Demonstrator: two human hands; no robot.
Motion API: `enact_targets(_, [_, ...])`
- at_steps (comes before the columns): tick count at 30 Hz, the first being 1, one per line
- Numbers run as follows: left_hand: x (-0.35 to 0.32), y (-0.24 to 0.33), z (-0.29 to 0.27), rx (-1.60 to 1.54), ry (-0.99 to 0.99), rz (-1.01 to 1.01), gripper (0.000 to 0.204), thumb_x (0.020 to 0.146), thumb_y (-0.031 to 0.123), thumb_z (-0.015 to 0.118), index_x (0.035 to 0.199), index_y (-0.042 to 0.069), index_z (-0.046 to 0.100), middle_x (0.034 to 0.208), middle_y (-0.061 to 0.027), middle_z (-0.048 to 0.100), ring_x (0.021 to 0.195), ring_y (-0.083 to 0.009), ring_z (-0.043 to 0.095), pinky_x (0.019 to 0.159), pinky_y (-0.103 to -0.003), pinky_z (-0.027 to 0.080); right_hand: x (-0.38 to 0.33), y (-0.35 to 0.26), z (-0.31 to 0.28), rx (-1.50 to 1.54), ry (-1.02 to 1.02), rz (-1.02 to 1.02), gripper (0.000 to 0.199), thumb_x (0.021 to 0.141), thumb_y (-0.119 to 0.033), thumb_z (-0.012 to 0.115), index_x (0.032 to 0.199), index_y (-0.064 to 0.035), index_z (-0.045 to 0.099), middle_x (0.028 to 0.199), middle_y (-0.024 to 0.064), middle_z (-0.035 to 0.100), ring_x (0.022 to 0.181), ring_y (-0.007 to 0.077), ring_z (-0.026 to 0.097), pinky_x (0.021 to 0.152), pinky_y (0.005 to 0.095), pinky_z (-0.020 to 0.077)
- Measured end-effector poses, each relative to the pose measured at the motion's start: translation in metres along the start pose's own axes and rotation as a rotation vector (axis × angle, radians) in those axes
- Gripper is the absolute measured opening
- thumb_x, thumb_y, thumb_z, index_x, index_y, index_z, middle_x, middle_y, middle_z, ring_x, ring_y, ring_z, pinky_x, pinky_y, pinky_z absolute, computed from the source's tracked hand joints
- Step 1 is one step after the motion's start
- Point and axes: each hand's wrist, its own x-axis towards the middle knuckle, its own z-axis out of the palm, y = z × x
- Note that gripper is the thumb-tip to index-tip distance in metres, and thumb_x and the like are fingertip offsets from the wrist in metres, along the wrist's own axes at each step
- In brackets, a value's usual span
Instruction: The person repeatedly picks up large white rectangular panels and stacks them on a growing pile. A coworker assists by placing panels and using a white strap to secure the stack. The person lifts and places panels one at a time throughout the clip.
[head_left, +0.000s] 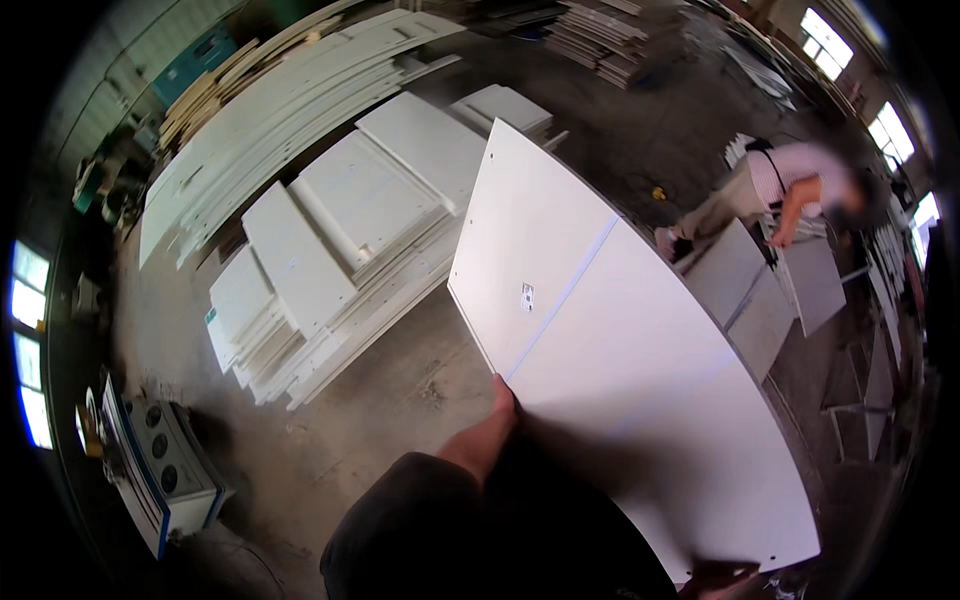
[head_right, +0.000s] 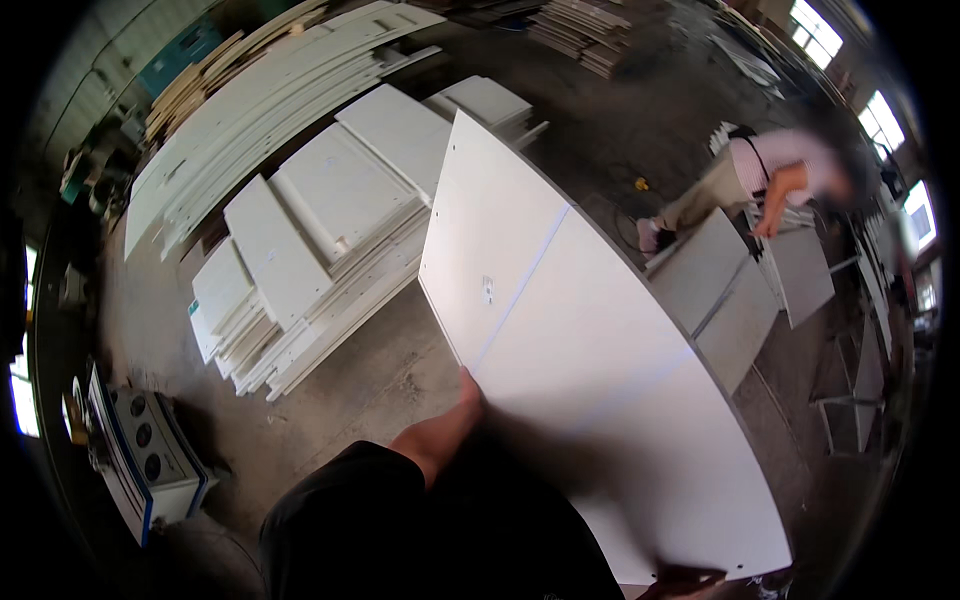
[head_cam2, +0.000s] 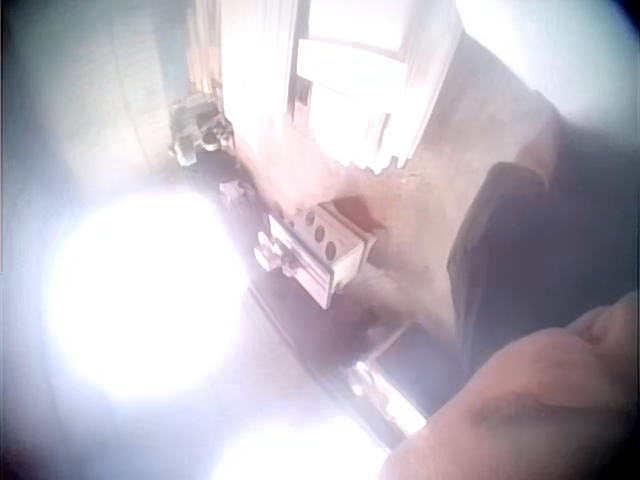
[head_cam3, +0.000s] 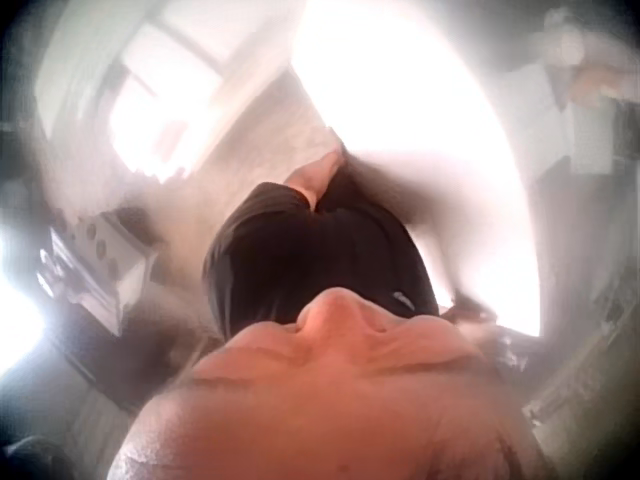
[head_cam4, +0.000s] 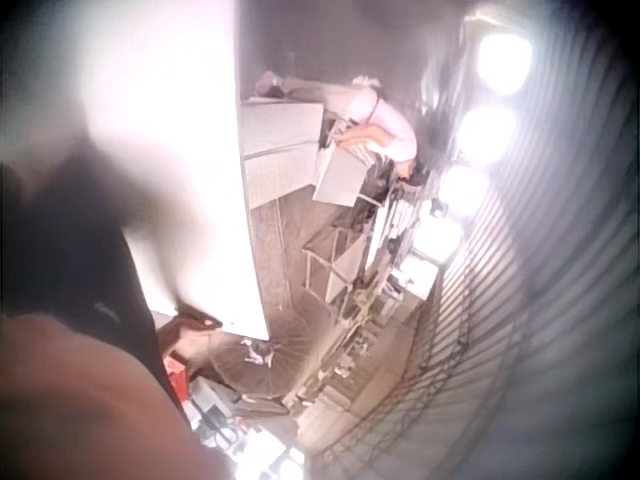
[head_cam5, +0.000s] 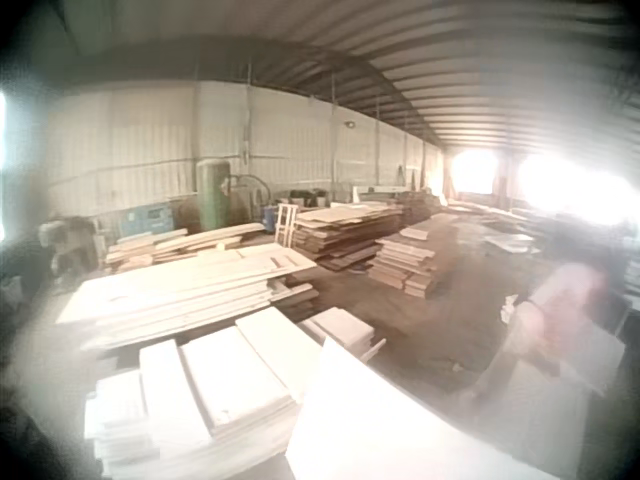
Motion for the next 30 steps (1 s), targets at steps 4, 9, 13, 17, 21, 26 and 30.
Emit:
enact_targets(4, [-0.033,0.068,-0.038,-0.182,-0.174,0.066,0.083,0.083,0.073,0.02,0.136,0.011,0.037,0.136,-0.0084,0.042,0.125,-0.0283,0.037,0.103,-0.042,0.031,-0.054,-0.007,-0.017,0.273,-0.131,-0.014,0.055,0.09,-0.044,0.047,0.121,0.0002,0.051,0.12,0.0169,0.052,0.108,0.0269,0.05,0.095,0.0373,0.0379])
enact_targets(9, [-0.09,0.143,-0.14,-0.295,-0.174,0.088,0.087,0.081,0.075,0.02,0.137,0.011,0.035,0.137,-0.0095,0.041,0.124,-0.0296,0.039,0.103,-0.043,0.031,-0.102,0.017,-0.035,0.576,-0.349,0.093,0.058,0.089,-0.046,0.046,0.125,-0.0005,0.046,0.128,0.016,0.045,0.115,0.0263,0.044,0.099,0.0385,0.0334])
enact_targets(13, [-0.101,0.2,-0.254,-0.236,-0.229,0.135,0.088,0.081,0.076,0.016,0.138,0.011,0.032,0.136,-0.0122,0.04,0.124,-0.0324,0.037,0.103,-0.049,0.03,-0.164,0.016,-0.042,0.676,-0.459,0.303,0.068,0.089,-0.054,0.037,0.134,-0.0025,0.033,0.138,0.0154,0.032,0.125,0.0297,0.033,0.104,0.0423,0.0249])
enact_targets(17, [-0.143,0.224,-0.33,-0.187,-0.127,0.096,0.09,0.08,0.077,0.015,0.14,0.011,0.029,0.142,-0.0121,0.032,0.128,-0.0333,0.032,0.104,-0.052,0.025,-0.2,0.03,-0.07,0.611,-0.495,0.264,0.072,0.088,-0.054,0.04,0.137,-0.0024,0.028,0.141,0.0147,0.029,0.128,0.0285,0.03,0.105,0.0407,0.0235])
enact_targets(21, [-0.18,0.262,-0.351,-0.169,0.04,0.015,0.089,0.081,0.076,0.017,0.139,0.01,0.03,0.142,-0.0119,0.032,0.129,-0.033,0.032,0.105,-0.051,0.025,-0.23,0.035,-0.089,0.619,-0.609,0.414,0.072,0.087,-0.055,0.041,0.139,-0.006,0.028,0.142,0.0126,0.029,0.129,0.028,0.029,0.106,0.0408,0.0221])
enact_targets(26, [-0.174,0.292,-0.41,-0.161,0.098,0.039,0.085,0.083,0.073,0.018,0.139,0.009,0.03,0.143,-0.0115,0.032,0.129,-0.0328,0.031,0.105,-0.05,0.025,-0.275,0.033,-0.074,0.515,-0.685,0.325,0.066,0.088,-0.051,0.043,0.134,-0.0037,0.037,0.133,0.0104,0.041,0.12,0.0245,0.038,0.102,0.0383,0.0272])
enact_targets(30, [-0.16,0.329,-0.456,-0.222,0.151,0.054,0.082,0.085,0.068,0.027,0.138,0.005,0.031,0.141,-0.0129,0.034,0.128,-0.0291,0.034,0.106,-0.043,0.027,-0.329,0.021,-0.042,0.338,-0.767,0.247,0.066,0.087,-0.052,0.048,0.131,-0.0035,0.043,0.127,0.0094,0.047,0.112,0.0238,0.045,0.096,0.0372,0.0345])
